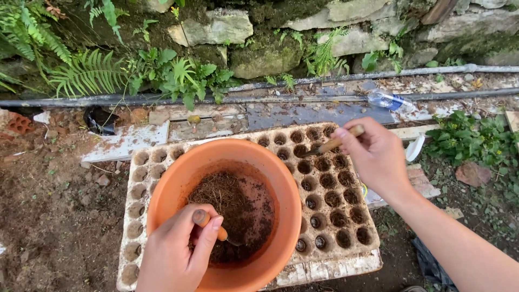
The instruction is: Filling individual cells of a seedling tray with soil from a larger pot using a small hand trowel
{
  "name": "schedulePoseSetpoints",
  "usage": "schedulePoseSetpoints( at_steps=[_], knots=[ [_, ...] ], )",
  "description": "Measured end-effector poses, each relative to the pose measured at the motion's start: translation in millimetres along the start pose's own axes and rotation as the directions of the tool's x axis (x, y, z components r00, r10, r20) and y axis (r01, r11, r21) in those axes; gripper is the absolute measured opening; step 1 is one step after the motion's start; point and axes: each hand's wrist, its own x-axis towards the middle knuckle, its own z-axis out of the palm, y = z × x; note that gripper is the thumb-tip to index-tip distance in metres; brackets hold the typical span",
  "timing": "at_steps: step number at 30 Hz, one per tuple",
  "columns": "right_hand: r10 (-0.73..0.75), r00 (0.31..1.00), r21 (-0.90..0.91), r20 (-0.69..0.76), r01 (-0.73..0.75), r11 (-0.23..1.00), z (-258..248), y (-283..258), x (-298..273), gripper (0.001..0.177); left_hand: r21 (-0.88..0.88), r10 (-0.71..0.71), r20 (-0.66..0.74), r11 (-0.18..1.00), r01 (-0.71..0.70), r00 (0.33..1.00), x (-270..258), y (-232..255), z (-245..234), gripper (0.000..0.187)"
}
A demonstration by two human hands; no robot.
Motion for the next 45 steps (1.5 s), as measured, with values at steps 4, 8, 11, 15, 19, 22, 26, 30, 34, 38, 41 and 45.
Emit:
schedulePoseSetpoints(
  at_steps=[4,8,11,15,19,22,26,30,34,38,41,45],
  knots=[
    [-0.098,0.995,-0.009,0.028,0.098,0.995,0.2,3.4,-1.1,0.009,0.012,-0.046,0.025,0.999,0.046,0.999,1.4,2.8,-1.1,0.022],
    [-0.205,0.979,-0.024,0.012,0.205,0.978,-2.5,-3.1,0.3,0.008,-0.001,-0.035,0.038,0.999,0.035,0.999,2.6,4.0,-2.1,0.024],
    [-0.107,0.989,-0.105,0.105,0.118,0.987,-1.2,-2.1,-1.3,0.011,0.016,0.023,0.037,1.000,-0.023,0.999,4.2,3.9,-0.8,0.025],
    [-0.306,0.952,-0.002,-0.013,0.306,0.952,-3.8,-14.0,-5.6,0.013,0.020,0.154,-0.044,0.988,-0.153,0.987,-0.6,8.6,-6.7,0.023],
    [-0.499,0.840,0.069,-0.212,0.522,0.850,-5.5,-21.7,-29.0,0.009,-0.065,0.261,-0.220,0.957,-0.281,0.940,-6.3,21.7,-13.4,0.021],
    [-0.563,0.791,0.221,-0.238,0.609,0.762,11.0,-44.0,-52.8,0.009,-0.053,0.305,-0.265,0.943,-0.329,0.915,-3.1,24.1,-8.5,0.021],
    [-0.533,0.819,0.053,0.212,0.535,0.843,37.1,-58.2,-75.5,0.019,0.134,0.206,-0.163,0.974,-0.185,0.965,-1.5,23.4,6.8,0.022],
    [-0.364,0.795,0.019,0.485,0.407,0.913,47.0,-53.9,-79.7,0.021,0.165,0.252,-0.177,0.961,-0.223,0.951,-4.2,22.6,6.4,0.026],
    [-0.412,0.803,-0.053,0.430,0.478,0.877,46.3,-56.5,-79.7,0.017,0.170,0.272,-0.251,0.957,-0.235,0.929,-9.7,22.3,-11.2,0.024],
    [-0.436,0.737,0.157,0.517,0.419,0.894,51.2,-62.0,-86.3,0.019,0.168,0.293,-0.144,0.948,-0.269,0.945,-11.1,19.7,-16.8,0.024],
    [-0.367,0.749,0.085,0.552,0.387,0.918,48.5,-66.9,-85.5,0.017,0.212,0.321,-0.061,0.930,-0.302,0.945,-10.8,20.7,-15.5,0.026],
    [-0.428,0.742,0.082,0.516,0.454,0.887,47.3,-67.5,-83.6,0.018,0.235,0.330,-0.018,0.919,-0.317,0.944,-10.5,21.0,-13.5,0.029]
  ],
)
